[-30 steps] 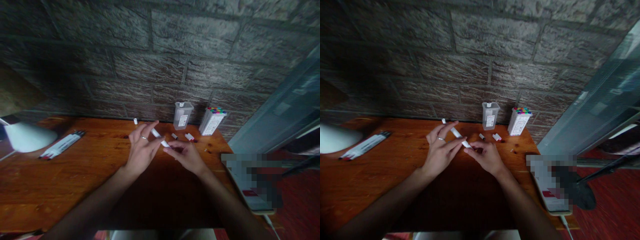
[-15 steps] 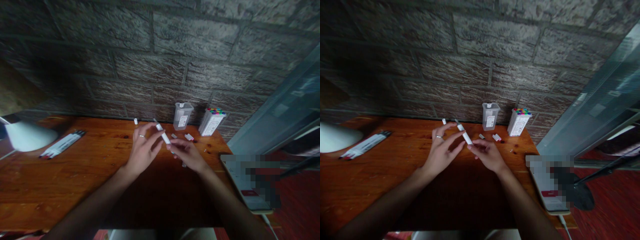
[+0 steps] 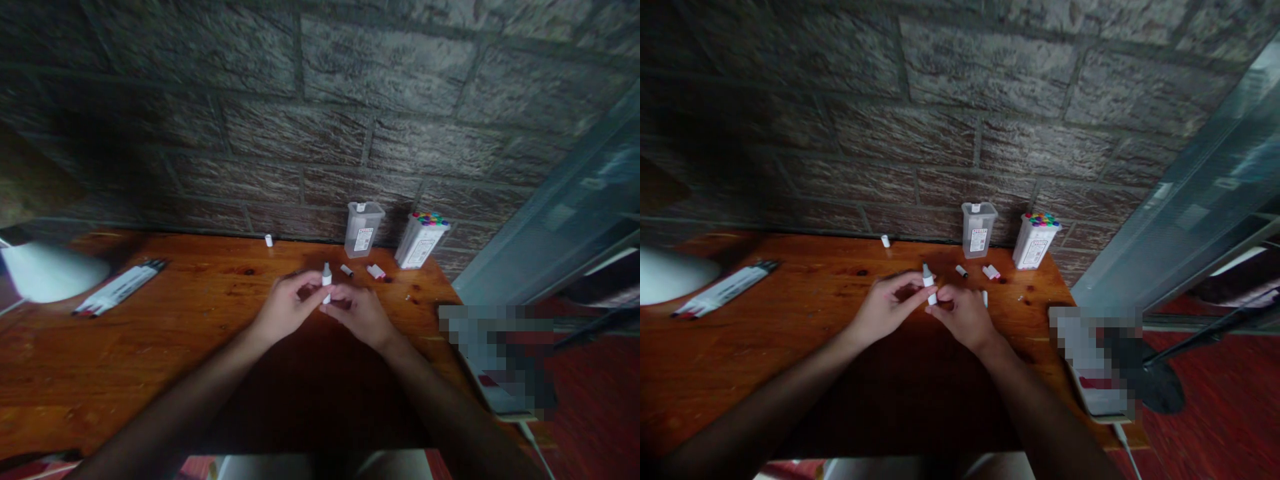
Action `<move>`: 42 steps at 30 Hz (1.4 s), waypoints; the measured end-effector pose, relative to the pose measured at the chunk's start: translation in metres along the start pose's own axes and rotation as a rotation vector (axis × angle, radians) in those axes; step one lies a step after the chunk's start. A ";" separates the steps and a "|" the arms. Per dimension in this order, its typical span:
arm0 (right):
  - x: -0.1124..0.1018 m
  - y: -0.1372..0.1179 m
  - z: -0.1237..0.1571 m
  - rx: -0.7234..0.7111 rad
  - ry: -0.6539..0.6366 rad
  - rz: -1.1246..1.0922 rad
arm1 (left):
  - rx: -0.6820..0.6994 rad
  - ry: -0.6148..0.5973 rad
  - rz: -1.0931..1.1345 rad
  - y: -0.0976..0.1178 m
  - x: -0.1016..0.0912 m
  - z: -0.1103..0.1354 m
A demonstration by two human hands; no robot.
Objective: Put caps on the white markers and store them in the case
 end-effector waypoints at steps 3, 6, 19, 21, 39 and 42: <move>-0.015 0.001 -0.002 0.013 -0.056 0.017 | -0.019 -0.018 0.007 0.002 0.000 0.000; -0.045 0.010 -0.009 0.079 0.029 0.031 | -0.037 -0.001 0.025 0.001 0.001 -0.002; -0.096 0.030 -0.004 0.229 -0.014 0.330 | -0.083 -0.074 0.081 -0.006 0.003 -0.001; -0.089 0.036 -0.007 0.249 0.004 0.348 | -0.075 -0.125 0.077 -0.005 0.006 0.000; -0.075 0.007 -0.011 -0.018 0.320 -0.283 | -0.015 -0.328 -0.023 -0.010 0.012 0.004; -0.078 -0.007 -0.007 -0.021 0.385 -0.455 | -0.013 -0.333 -0.026 -0.009 0.012 0.004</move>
Point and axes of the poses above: each hand's wrist, its own z-axis away from the middle knuckle, its own x-axis out of the palm, y = z × x, the point moved 1 cm from there along -z, towards the middle knuckle, and after that the axes turned 9 degrees about x, right-handed, at the moved point
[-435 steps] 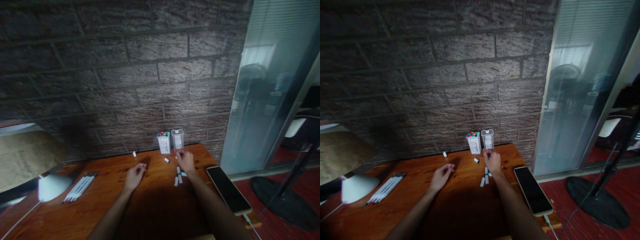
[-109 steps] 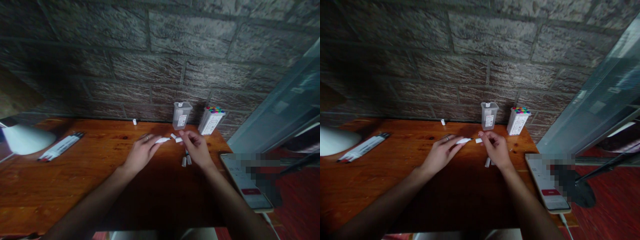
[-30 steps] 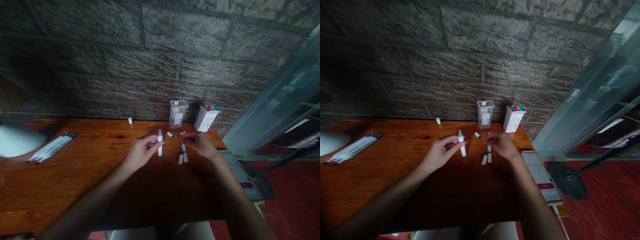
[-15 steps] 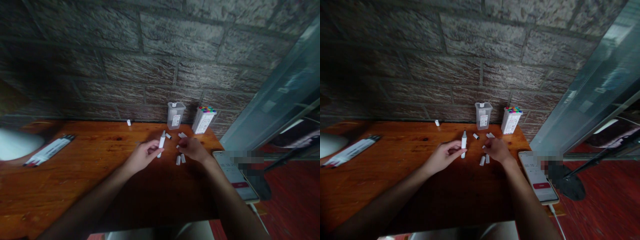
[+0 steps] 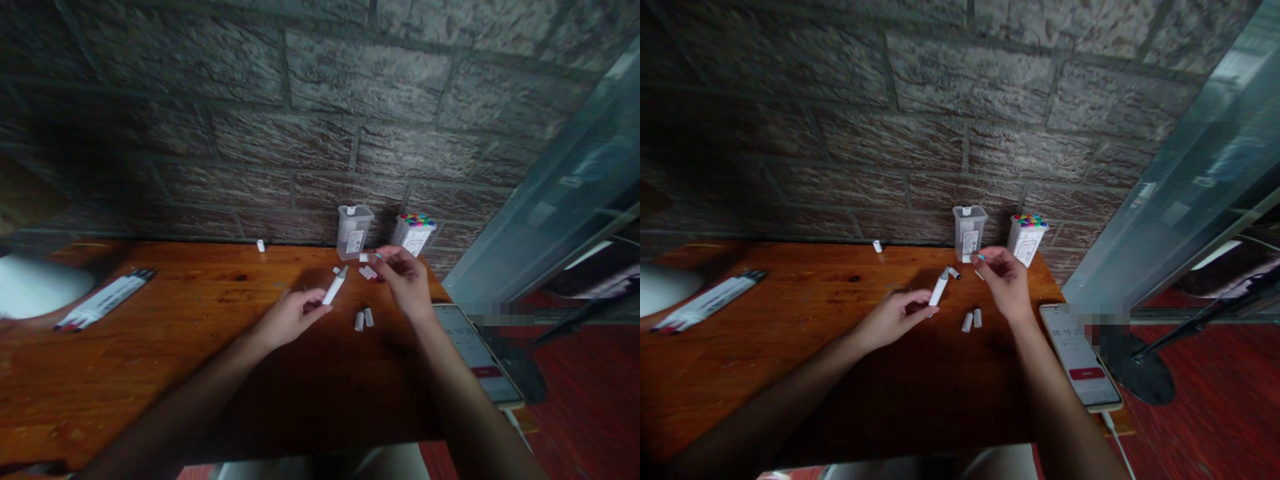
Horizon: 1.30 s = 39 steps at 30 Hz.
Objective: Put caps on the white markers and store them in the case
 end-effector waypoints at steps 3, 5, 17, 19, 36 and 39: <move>0.004 -0.006 0.005 -0.016 0.012 -0.018 | -0.001 -0.001 -0.002 0.000 0.000 0.000; 0.007 -0.007 0.008 -0.029 -0.003 0.012 | 0.005 -0.001 -0.009 0.000 0.000 0.000; 0.004 -0.009 0.008 -0.188 -0.093 0.269 | 0.019 0.043 -0.050 0.001 0.004 0.002; 0.000 -0.009 0.005 -0.137 -0.098 0.242 | 0.016 0.079 -0.031 0.000 0.004 0.003; 0.024 0.006 0.007 0.378 -0.095 -0.150 | -0.005 -0.013 -0.034 0.019 0.004 0.004; 0.027 0.011 0.011 0.405 -0.208 -0.140 | 0.000 -0.063 0.018 0.018 0.004 0.006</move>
Point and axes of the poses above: each hand's wrist, its own z-axis away from the middle knuckle, its own x-axis out of the palm, y = z × x, the point moved 1 cm from there along -z, towards the middle knuckle, and after that the axes turned 9 degrees about x, right-handed, at the moved point
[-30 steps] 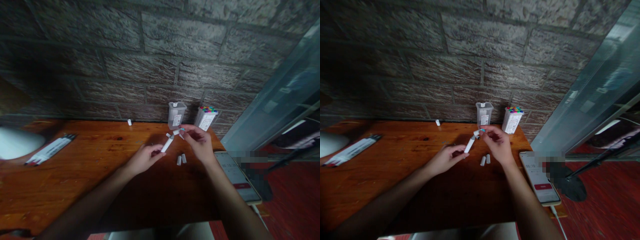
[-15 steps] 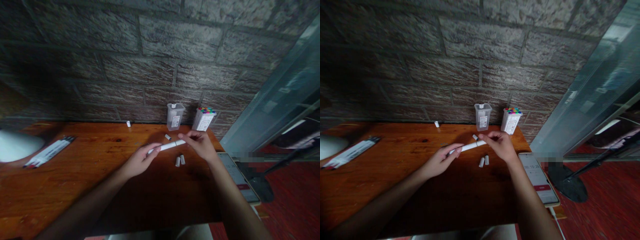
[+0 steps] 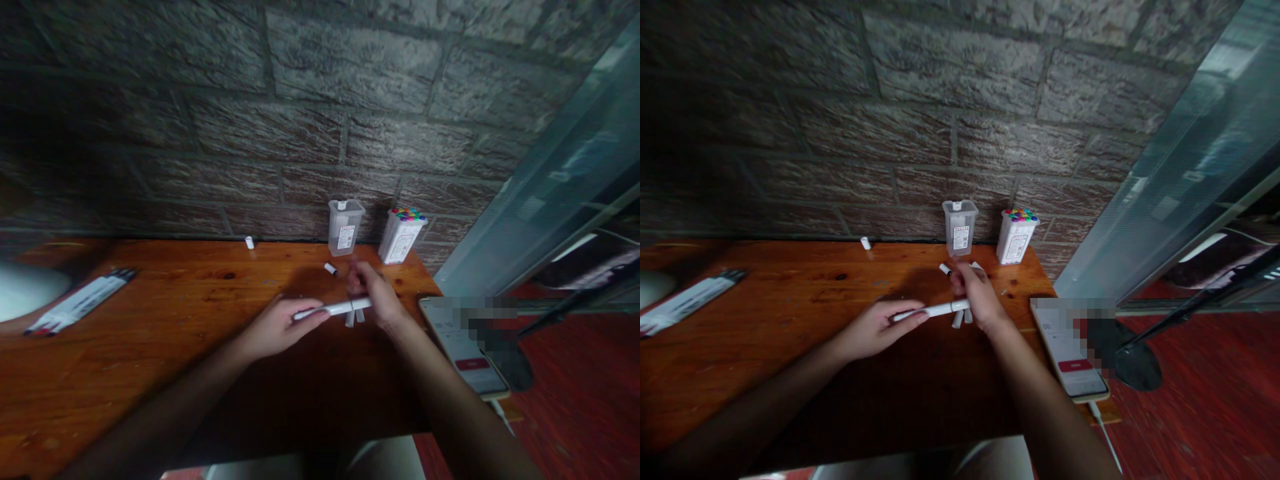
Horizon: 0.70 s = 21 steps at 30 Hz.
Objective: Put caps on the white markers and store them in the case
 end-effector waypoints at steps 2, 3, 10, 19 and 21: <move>0.000 0.002 0.001 0.011 -0.073 0.053 | -0.005 -0.001 0.056 0.001 -0.001 0.000; 0.000 0.002 0.001 0.017 -0.106 0.044 | -0.010 0.012 0.087 0.002 -0.002 0.000; -0.002 -0.008 0.002 0.170 -0.197 -0.276 | -0.085 0.042 0.199 0.012 0.004 -0.004; 0.007 0.010 0.001 0.003 -0.005 -0.075 | -0.099 0.132 0.219 0.008 0.014 0.003; 0.005 0.011 0.000 -0.004 0.016 -0.040 | -0.095 0.155 0.193 0.009 0.015 0.002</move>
Point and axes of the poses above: each hand's wrist, its own z-axis away from the middle knuckle, its own x-axis out of the palm, y = z × x, the point moved 1 cm from there along -z, towards the middle knuckle, and after that the axes turned 9 degrees about x, right-handed, at the moved point
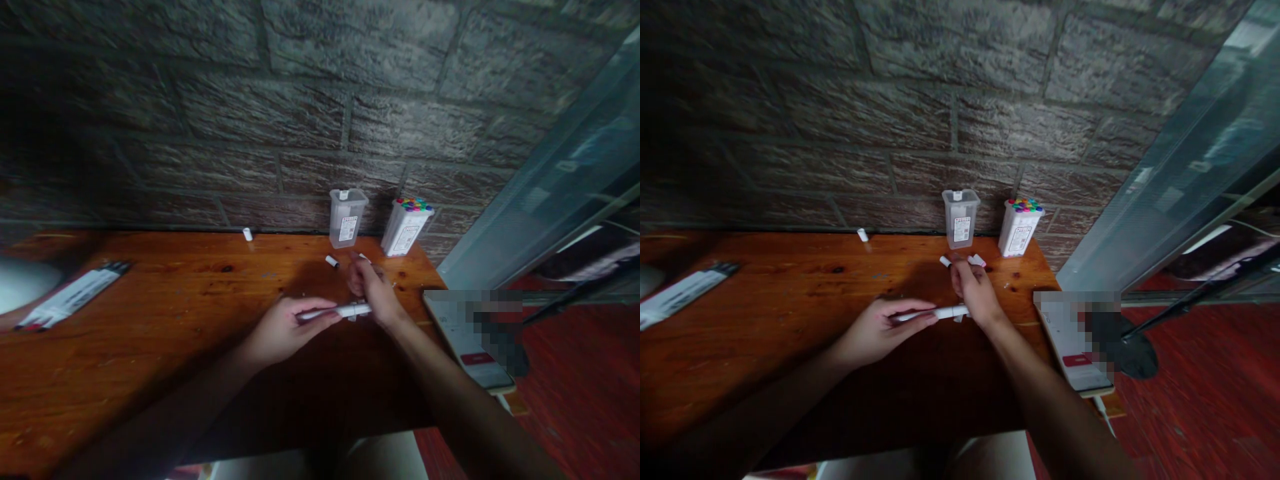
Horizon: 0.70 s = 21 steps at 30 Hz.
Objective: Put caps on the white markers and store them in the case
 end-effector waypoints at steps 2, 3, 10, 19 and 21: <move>-0.001 0.000 -0.001 -0.033 0.006 0.010 | 0.014 0.023 -0.023 0.000 0.001 0.000; -0.001 0.000 -0.001 -0.054 0.002 -0.004 | 0.020 0.037 -0.032 0.000 0.002 0.000; 0.003 0.004 0.003 -0.067 -0.069 -0.034 | 0.078 0.030 -0.063 -0.002 -0.002 0.001; 0.001 -0.010 0.006 -0.202 0.093 0.329 | 0.152 0.254 -0.224 0.005 -0.038 -0.011; -0.003 -0.010 0.006 -0.147 0.033 0.379 | 0.156 0.304 -0.239 0.004 -0.041 -0.013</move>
Point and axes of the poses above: each hand's wrist, its own z-axis away from the middle knuckle, its own x-axis out of the palm, y = z × x, the point moved 1 cm from there along -z, towards the middle knuckle, and after that the axes turned 9 degrees about x, right-handed, at the moved point
